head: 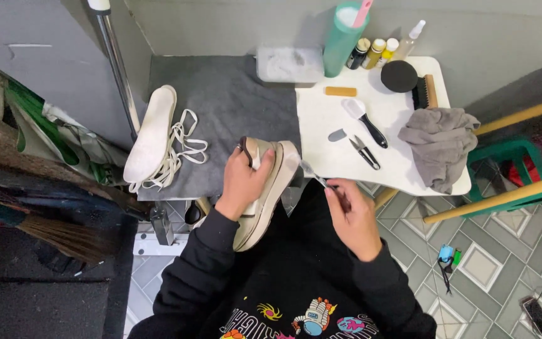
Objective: Meticulously cleaning the edge of a shoe sole by scraping with a metal tool and brushing with a small brush.
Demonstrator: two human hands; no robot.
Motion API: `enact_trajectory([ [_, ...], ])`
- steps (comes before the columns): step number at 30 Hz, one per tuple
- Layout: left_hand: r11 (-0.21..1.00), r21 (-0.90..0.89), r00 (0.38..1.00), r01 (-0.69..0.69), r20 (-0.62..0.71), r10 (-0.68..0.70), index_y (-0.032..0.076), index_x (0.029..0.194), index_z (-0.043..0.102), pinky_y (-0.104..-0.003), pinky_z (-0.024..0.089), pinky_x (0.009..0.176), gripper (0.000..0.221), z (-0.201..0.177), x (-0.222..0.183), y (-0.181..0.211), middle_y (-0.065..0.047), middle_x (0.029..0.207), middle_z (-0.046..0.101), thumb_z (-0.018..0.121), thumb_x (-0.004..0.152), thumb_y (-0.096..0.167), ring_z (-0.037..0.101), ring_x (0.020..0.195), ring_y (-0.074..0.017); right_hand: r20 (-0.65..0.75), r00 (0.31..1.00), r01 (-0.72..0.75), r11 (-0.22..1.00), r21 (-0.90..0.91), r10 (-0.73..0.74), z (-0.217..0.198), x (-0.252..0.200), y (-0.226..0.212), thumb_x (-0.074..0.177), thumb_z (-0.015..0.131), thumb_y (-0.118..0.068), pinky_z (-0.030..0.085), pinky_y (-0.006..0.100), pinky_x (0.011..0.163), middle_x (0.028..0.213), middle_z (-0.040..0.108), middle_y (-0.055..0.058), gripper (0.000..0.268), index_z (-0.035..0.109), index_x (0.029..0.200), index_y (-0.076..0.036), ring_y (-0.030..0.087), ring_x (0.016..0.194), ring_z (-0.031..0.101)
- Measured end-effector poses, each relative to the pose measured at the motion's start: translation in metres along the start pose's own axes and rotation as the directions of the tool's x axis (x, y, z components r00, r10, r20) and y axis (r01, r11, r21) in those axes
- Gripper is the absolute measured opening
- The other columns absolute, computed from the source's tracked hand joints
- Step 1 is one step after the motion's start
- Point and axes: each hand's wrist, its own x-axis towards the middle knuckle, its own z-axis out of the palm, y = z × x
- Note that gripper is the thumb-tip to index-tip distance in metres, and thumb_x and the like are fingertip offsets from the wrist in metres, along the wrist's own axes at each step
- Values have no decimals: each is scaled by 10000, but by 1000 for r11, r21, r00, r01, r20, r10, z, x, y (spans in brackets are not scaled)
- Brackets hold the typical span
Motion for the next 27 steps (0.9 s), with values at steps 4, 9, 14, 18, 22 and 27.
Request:
enact_trajectory([
  [4,1000,-15,1000,2,6,-2,23,738,672,-453,528,619,454,2,4,-11,-254,803,617,677,954,423,675,739,-442,6,999,43,999,11,-43,3,23,-1,982,679,-79,450,316,530,656,707,78,84,729,1042,-45,192,501,575],
  [9,1000,-17,999,-25,35,26,53,702,661,-384,503,556,478,2,3,-13,-233,772,598,645,987,436,661,649,-351,52,979,200,976,-86,-196,7,53,-2,983,702,-80,462,338,497,615,655,107,43,715,967,-42,259,506,602],
  [14,999,17,998,-40,50,39,28,698,646,-418,500,549,491,1,1,-9,-248,774,591,668,963,441,662,655,-415,70,977,205,975,-88,-199,6,64,10,988,693,-63,446,320,496,586,633,93,47,715,953,-41,232,496,568],
  [18,999,5,996,-45,81,45,9,714,617,-456,497,570,474,0,4,-5,-267,780,568,661,953,416,650,675,-452,137,964,245,963,-112,-229,2,72,16,960,707,-75,457,326,490,541,587,66,46,704,915,-67,245,490,574],
  [22,1000,-1,996,-19,82,19,41,725,641,-413,508,561,444,2,7,-11,-226,783,577,651,967,413,663,669,-395,152,966,225,970,-89,-210,4,61,15,950,704,-69,445,306,472,496,558,48,98,699,852,-71,227,454,558],
  [27,1000,6,995,-27,93,26,30,735,642,-414,516,552,441,2,9,-1,-240,783,584,626,987,392,666,664,-395,150,966,227,969,-95,-212,12,39,22,930,724,-93,466,333,457,498,559,66,94,694,842,-84,266,471,602],
])
